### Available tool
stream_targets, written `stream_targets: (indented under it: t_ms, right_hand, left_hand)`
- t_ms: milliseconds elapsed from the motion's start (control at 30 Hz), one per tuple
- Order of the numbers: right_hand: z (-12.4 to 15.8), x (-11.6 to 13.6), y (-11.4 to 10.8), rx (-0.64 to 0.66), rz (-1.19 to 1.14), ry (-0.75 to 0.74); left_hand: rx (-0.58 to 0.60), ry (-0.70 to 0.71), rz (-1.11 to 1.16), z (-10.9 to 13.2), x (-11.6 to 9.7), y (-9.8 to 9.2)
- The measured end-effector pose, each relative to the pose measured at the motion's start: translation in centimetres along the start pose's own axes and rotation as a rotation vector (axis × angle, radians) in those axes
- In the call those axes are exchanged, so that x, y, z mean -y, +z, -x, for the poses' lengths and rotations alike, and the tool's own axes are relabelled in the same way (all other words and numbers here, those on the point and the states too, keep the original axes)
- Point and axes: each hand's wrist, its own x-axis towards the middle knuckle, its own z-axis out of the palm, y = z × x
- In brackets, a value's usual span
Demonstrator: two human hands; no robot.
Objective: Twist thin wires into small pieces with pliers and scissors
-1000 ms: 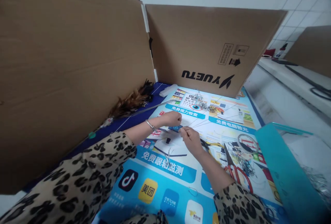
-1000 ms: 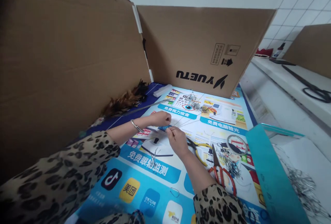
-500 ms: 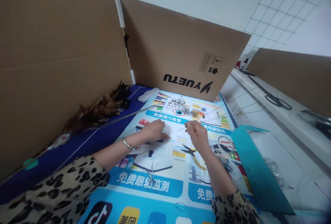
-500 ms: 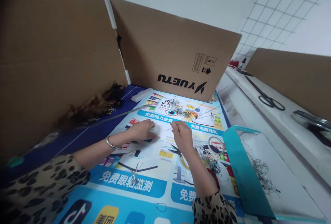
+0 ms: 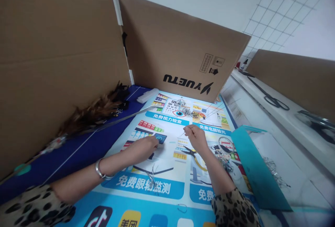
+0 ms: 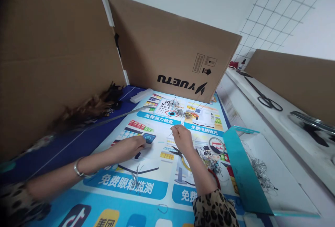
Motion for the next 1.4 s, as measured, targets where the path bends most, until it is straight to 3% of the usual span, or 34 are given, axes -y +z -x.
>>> stream_targets:
  t_ms: [100, 233, 333, 433, 600, 867, 1100, 1400]
  right_hand:
    - [0.1, 0.3, 0.3, 0.047, 0.068, -0.022]
    - [-0.4, 1.4, 0.1, 0.083, 0.115, -0.025]
    - [-1.0, 2.3, 0.4, 0.108, 0.136, -0.033]
    - [-1.3, 2.5, 1.6, 0.167, 0.177, 0.012]
    - [-1.0, 1.8, 3.6, 0.192, 0.254, 0.082]
    - [-0.8, 1.4, 4.7, 0.180, 0.322, 0.056]
    - [-0.1, 1.1, 5.6, 0.213, 0.401, 0.016]
    - [0.9, 0.2, 7.0, 0.221, 0.435, 0.060]
  left_hand:
    - [0.039, 0.060, 0.041, 0.9, -0.1, -0.9]
    - [0.036, 0.160, 0.127, -0.2, -0.6, -4.1]
    - [-0.081, 0.230, 0.225, -2.4, -1.6, -6.7]
    - [-0.215, 0.227, 0.331, -4.9, -2.5, -7.7]
    - [-0.269, 0.242, 0.423, -7.4, -3.0, -5.5]
    - [-0.422, 0.194, 0.645, -6.8, -2.5, -1.7]
    - [-0.488, 0.162, 0.678, -6.3, -3.1, -1.4]
    - [-0.373, 0.114, 0.678, -6.0, -3.3, -1.4]
